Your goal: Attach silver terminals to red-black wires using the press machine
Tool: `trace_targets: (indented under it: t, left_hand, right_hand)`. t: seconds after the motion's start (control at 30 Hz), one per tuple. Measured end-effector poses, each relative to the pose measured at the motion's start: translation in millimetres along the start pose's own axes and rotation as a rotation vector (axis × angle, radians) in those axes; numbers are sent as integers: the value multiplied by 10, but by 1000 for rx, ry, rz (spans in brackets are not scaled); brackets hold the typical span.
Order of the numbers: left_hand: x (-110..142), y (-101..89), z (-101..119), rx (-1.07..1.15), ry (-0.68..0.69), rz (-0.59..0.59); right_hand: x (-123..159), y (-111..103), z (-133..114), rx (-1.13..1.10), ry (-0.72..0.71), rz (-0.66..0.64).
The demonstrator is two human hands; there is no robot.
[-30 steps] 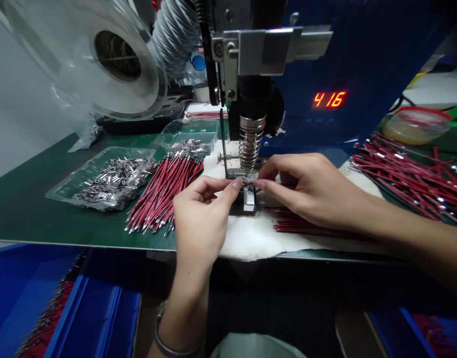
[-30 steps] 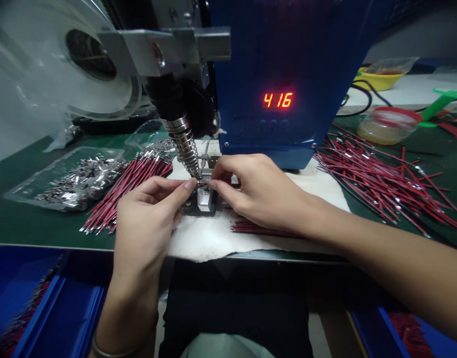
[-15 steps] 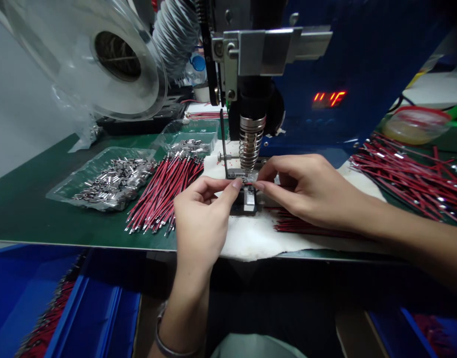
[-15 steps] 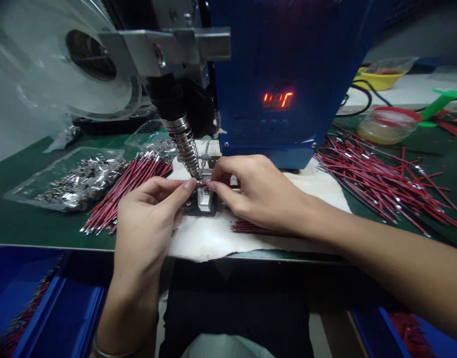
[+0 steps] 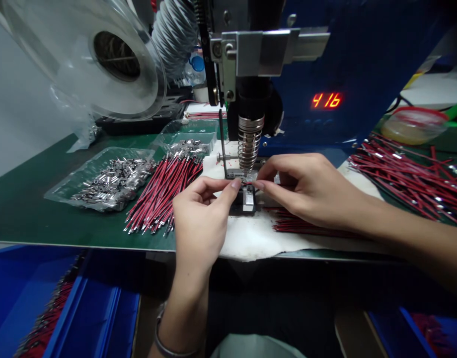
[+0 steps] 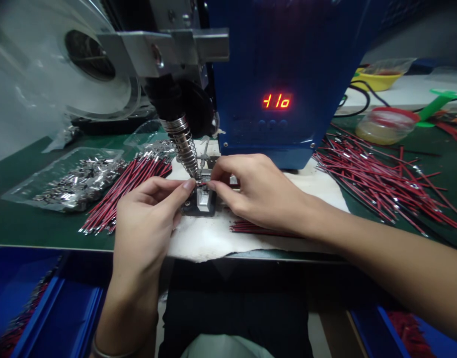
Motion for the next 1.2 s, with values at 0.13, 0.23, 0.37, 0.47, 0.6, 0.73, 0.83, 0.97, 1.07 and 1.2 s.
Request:
trace_targets:
  t: [0.13, 0.23, 0.37, 0.47, 0.6, 0.73, 0.83, 0.97, 1.07, 1.2]
  left_hand:
    - [-4, -7, 3, -5, 7, 3]
    - [-7, -11, 6, -8, 14, 10]
    - [-2, -5, 0, -6, 11, 9]
    - [4, -4, 2, -11, 11, 8]
    - [4, -11, 6, -16, 13, 7]
    - [4, -13, -3, -23, 1, -1]
    - [8, -16, -4, -24, 1, 3]
    - [15, -11, -8, -32, -6, 1]
    - [15, -12, -9, -25, -9, 1]
    - [9, -20, -14, -3, -4, 7]
  right_hand:
    - [0, -5, -5, 9, 15, 15]
    - [0, -10, -16, 22, 19, 29]
    - [1, -11, -8, 20, 38, 36]
    - [1, -10, 1, 17, 53, 36]
    - [2, -14, -4, 14, 51, 40]
    - [3, -16, 2, 8, 46, 38]
    - [4, -19, 5, 4, 38, 46]
    - [1, -14, 2, -1, 28, 51]
    - [1, -9, 0, -1, 28, 52]
    - [8, -16, -5, -9, 24, 56]
Point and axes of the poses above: each hand's wrist, its own x-axis away from the middle knuckle, its own y-axis out of the palm, z = x × y, the point moved 9 cm from there along -x, towards the middle knuckle, and after that the axes turned 9 degrees about y, right-handed, at the moved point
